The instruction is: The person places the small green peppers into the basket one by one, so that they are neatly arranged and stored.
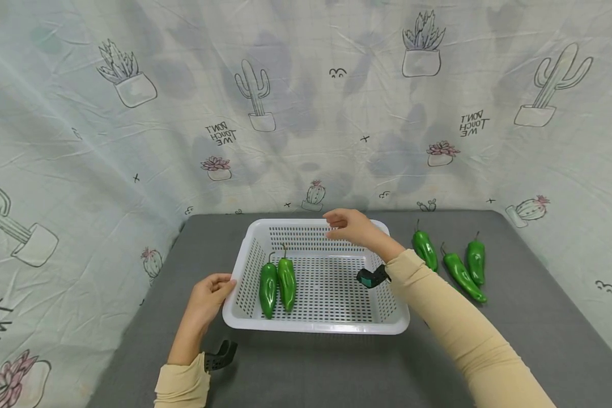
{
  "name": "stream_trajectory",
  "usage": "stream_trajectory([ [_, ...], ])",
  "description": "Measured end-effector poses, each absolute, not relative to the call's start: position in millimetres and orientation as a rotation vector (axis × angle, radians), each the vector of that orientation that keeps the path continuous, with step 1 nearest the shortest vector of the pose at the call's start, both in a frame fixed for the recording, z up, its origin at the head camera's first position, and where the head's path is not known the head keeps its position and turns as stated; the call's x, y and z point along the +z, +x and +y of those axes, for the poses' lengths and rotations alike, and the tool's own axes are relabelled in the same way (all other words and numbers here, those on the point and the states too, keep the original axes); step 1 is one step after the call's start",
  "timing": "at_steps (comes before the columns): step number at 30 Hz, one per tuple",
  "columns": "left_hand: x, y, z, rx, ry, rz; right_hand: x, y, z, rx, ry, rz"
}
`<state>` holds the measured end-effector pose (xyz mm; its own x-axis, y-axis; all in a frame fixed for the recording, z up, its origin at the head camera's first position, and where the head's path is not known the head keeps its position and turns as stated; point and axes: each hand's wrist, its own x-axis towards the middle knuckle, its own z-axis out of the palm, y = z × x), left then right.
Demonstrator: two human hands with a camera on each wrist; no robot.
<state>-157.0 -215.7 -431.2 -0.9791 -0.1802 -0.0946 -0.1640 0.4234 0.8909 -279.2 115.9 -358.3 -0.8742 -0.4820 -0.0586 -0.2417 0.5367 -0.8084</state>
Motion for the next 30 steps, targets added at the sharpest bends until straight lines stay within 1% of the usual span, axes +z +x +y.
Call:
stream_trajectory([
  [9,-430,-159,-210,-1.635,0.337,-2.637,-349,-280,176,-1.442,-0.583,2.431],
  [19,-431,-159,-208,-1.63,0.351,-2.634,-357,-271,235,-1.599,-0.4,2.41],
  [30,-430,-159,-208,-1.639,0.349,-2.636,-372,-258,297,-1.566,-0.221,2.523],
])
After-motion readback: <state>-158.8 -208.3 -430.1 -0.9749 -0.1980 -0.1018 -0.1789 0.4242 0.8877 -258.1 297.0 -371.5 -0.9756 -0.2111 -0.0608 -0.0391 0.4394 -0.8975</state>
